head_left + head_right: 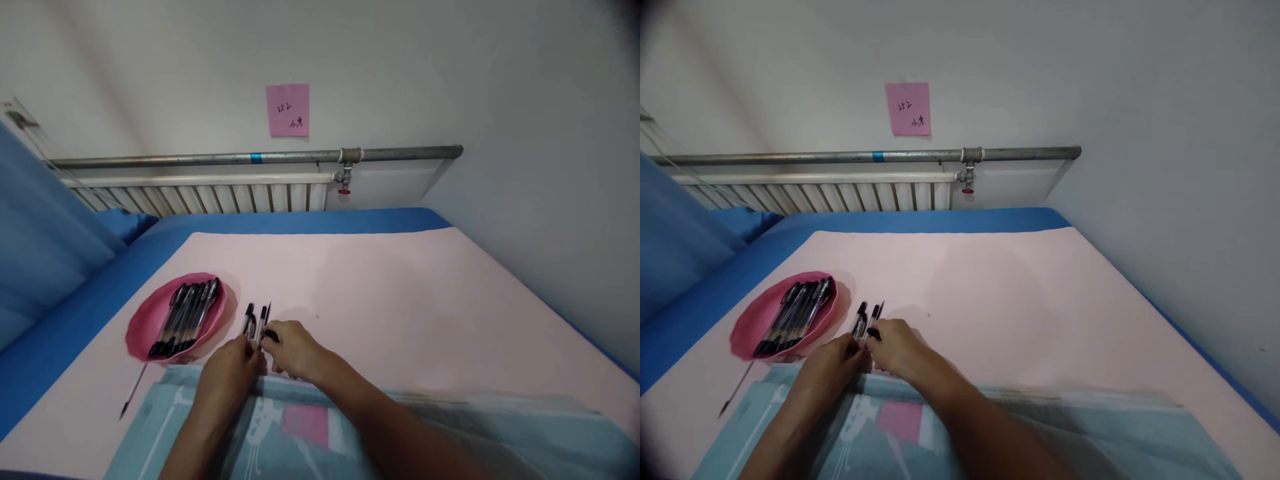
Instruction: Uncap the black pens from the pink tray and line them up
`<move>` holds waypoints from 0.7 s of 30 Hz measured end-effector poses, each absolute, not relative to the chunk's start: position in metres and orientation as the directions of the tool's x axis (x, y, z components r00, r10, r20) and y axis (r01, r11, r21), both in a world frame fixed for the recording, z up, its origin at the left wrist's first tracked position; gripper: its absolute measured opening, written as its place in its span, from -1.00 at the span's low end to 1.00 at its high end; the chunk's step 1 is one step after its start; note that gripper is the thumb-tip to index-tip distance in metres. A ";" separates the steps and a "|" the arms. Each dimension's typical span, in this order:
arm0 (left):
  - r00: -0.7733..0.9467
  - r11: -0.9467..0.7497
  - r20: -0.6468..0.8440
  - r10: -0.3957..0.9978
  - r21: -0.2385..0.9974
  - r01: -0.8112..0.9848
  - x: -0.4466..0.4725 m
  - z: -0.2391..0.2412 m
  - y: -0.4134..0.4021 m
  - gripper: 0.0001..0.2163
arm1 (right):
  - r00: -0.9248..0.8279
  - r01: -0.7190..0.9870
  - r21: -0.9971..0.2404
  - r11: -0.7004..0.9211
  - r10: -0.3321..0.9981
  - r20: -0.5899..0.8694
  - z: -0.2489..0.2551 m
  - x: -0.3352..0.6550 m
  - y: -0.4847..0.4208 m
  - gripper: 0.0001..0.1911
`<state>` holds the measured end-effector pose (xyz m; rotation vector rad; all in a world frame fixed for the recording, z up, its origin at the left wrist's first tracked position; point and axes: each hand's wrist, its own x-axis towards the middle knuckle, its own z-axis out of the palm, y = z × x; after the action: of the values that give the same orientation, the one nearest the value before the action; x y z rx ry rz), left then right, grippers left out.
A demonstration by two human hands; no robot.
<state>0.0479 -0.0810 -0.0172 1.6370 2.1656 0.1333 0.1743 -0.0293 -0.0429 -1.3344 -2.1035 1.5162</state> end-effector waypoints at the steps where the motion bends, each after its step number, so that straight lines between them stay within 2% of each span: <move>1: -0.215 0.304 -0.277 0.937 0.335 0.892 0.048 -0.017 -0.081 -0.78 | -0.562 0.532 -0.843 0.074 0.776 -0.286 -0.043 0.173 -0.029 -0.80; 5: -0.213 0.310 -0.281 0.936 0.370 0.876 0.049 -0.017 -0.081 -0.78 | -0.545 0.536 -0.835 0.121 0.805 -0.233 -0.041 0.172 -0.029 -0.82; 9: -0.233 0.306 -0.236 0.943 0.347 0.886 0.047 -0.014 -0.083 -0.77 | -0.511 0.561 -0.824 0.085 0.818 -0.263 -0.036 0.176 -0.024 -0.82; 13: -0.275 0.312 -0.146 0.950 0.407 0.859 0.039 -0.015 -0.087 -0.74 | -0.449 0.603 -0.797 0.036 0.841 -0.301 -0.034 0.182 -0.015 -0.76; 15: -0.295 0.312 -0.108 0.949 0.453 0.835 0.035 -0.018 -0.089 -0.74 | -0.426 0.661 -0.746 0.084 0.860 -0.281 -0.035 0.184 -0.012 -0.76; 21: -0.342 0.321 -0.055 0.938 0.508 0.799 0.031 -0.023 -0.097 -0.75 | -0.403 0.786 -0.539 0.302 0.912 -0.077 -0.037 0.183 -0.019 -0.74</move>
<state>0.0311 -0.0967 -0.0225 1.5514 2.2533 0.5692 0.1834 -0.0188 -0.0373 -1.5529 -2.3264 0.7474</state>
